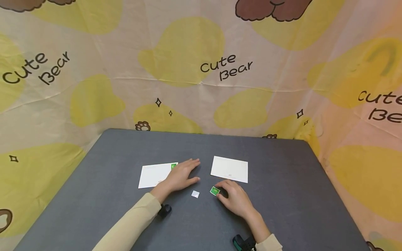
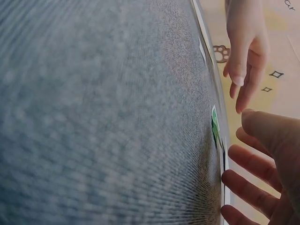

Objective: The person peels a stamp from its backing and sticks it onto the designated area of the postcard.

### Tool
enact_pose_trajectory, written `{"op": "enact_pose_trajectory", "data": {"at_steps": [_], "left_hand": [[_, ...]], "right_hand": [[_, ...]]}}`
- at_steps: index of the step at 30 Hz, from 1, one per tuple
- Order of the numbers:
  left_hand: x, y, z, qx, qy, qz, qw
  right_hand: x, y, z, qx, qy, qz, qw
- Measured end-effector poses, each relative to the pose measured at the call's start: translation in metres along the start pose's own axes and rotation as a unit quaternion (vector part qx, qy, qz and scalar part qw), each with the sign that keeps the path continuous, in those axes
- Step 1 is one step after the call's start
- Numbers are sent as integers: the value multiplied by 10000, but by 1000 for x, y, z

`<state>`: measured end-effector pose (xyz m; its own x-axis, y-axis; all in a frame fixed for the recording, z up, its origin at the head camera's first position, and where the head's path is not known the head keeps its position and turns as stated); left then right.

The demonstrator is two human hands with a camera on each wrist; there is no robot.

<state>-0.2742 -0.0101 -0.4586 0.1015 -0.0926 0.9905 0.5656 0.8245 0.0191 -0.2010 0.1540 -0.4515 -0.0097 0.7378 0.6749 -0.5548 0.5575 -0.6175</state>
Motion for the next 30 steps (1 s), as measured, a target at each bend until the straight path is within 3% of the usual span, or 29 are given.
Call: {"op": "enact_pose_trajectory", "data": {"at_steps": [12, 22, 30], "left_hand": [[-9, 9, 18, -94, -240, 175, 9995], [-14, 14, 30, 19, -751, 241, 9969], [-19, 21, 40, 2, -883, 409, 9952]], "right_hand": [[-3, 2, -1, 131, -236, -21, 9996], [-5, 1, -2, 312, -294, -139, 9990], [-5, 1, -1, 364, -369, -139, 9986]]}}
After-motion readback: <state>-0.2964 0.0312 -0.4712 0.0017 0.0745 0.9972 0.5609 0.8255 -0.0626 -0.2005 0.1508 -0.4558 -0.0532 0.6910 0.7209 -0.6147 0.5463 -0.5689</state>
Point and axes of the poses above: each hand's wrist, its own z-axis towards the middle knuckle, its own x-axis out of the back of the hand, y = z × x, the point moved 8 cm from there along z, towards the middle knuckle, and after that the axes turned 15 degrees about z, right-handed, at the moved point
